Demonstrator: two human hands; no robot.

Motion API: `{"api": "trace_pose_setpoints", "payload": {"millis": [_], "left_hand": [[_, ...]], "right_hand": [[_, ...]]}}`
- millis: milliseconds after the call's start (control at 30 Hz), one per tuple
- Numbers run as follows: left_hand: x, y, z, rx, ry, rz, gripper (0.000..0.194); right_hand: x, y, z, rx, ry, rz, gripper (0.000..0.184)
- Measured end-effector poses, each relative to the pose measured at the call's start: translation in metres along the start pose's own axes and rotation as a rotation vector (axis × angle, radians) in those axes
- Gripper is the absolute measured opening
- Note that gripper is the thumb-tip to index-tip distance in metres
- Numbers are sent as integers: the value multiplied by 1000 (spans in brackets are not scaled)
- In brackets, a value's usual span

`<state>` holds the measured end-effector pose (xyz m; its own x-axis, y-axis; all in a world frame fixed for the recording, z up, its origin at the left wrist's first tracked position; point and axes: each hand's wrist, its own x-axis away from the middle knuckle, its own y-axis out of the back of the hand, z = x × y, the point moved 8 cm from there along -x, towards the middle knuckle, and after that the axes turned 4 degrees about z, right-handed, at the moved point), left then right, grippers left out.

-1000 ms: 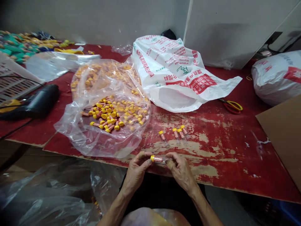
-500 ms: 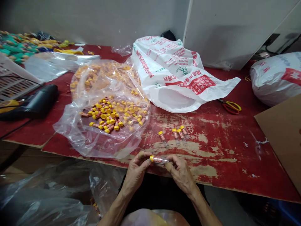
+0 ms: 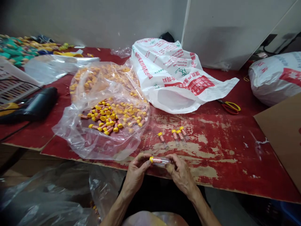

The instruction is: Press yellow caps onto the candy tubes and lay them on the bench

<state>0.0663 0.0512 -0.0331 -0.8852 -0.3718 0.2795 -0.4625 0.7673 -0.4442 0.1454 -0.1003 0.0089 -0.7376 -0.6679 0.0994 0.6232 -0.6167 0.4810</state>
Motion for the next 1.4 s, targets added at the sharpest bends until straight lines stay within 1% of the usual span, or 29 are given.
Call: {"api": "trace_pose_setpoints", "payload": {"millis": [67,133,233,267,333,433,467,500,533,567,667,733,800,900,1000,1133,1200,1233,1267,1333,1400], "left_hand": [[0,-1,0,-4,0,8,19],[0,-2,0,-14,12,19,20],[0,-4,2,-14,32,24,20],[0,-4,2,-12,34,21,20],[1,-3,0,-16,31,14,19],[3,-4,-4,-26,15,9,17],[4,-5,-6,-29,13,10,17],[5,-6,-8,-27,13,10,17],[6,-6,-9,-24,14,7,17],[6,-7,-11,-19,13,3,17],[8,-8,-17,-10,1,-18,16],[9,-8,-19,-18,-10,-23,15],[9,-9,-20,-29,-18,-13,14],[8,-9,-19,-38,-24,-4,15],[8,-5,-18,-60,-36,-18,15],[4,-3,-14,-96,-29,4,17],[2,-2,-11,-103,-18,13,19],[2,-2,-10,-101,-14,11,20],[1,-2,-9,-95,-8,7,21],[0,-1,-9,-82,-1,-9,22],[0,-3,-8,-76,8,-14,22]], "right_hand": [[0,-2,1,4,-3,35,31],[0,-3,2,25,3,48,27],[0,-2,1,46,-16,24,44],[0,-1,0,48,-24,12,42],[2,-1,0,52,-28,2,32],[5,-5,-1,68,-9,36,29],[5,-6,-2,73,-6,44,30],[6,-7,-4,75,-9,43,36],[6,-7,-7,77,-15,30,41],[6,-5,-9,79,-18,3,43],[6,0,-10,96,-11,-61,38],[6,-2,-9,92,-3,-46,39],[5,-5,-8,63,1,-12,35],[4,-4,-6,37,-2,-29,43],[5,0,-1,87,4,-78,34],[4,-5,3,105,6,-11,30],[3,-5,2,78,-19,-13,43],[3,-4,2,68,-28,-25,46],[3,-2,2,63,-29,-39,45],[3,1,6,63,-7,-48,32],[3,0,9,64,26,-15,28]]}}
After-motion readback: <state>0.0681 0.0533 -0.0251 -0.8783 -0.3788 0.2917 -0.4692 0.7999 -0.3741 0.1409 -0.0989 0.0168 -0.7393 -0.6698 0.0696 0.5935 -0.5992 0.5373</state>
